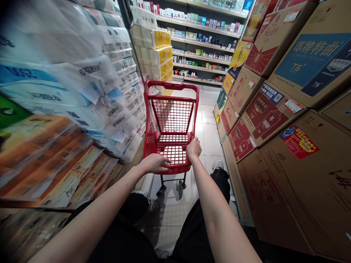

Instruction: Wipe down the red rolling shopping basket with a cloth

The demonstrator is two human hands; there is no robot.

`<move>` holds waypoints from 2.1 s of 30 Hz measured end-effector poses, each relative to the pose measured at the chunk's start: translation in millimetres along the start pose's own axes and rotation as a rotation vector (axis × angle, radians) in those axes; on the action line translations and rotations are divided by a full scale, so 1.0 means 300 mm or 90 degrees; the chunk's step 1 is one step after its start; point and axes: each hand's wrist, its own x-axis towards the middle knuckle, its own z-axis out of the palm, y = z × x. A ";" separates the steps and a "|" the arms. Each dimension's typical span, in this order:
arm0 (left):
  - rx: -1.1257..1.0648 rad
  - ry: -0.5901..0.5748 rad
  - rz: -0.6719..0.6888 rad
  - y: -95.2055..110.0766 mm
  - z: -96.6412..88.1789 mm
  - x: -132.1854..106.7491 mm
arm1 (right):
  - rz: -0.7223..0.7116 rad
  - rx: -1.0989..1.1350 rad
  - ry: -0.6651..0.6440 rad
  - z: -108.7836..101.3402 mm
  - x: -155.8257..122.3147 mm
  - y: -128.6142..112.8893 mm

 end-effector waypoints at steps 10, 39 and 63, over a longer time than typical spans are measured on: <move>0.039 0.092 0.082 0.047 0.019 0.009 | -0.009 -0.012 0.009 -0.017 0.033 0.043; 0.010 0.308 -0.378 -0.041 0.046 -0.026 | -0.016 -0.013 0.014 -0.013 0.014 0.051; 0.050 0.145 -0.433 -0.285 -0.113 0.238 | -0.079 -0.061 0.033 -0.017 0.047 0.067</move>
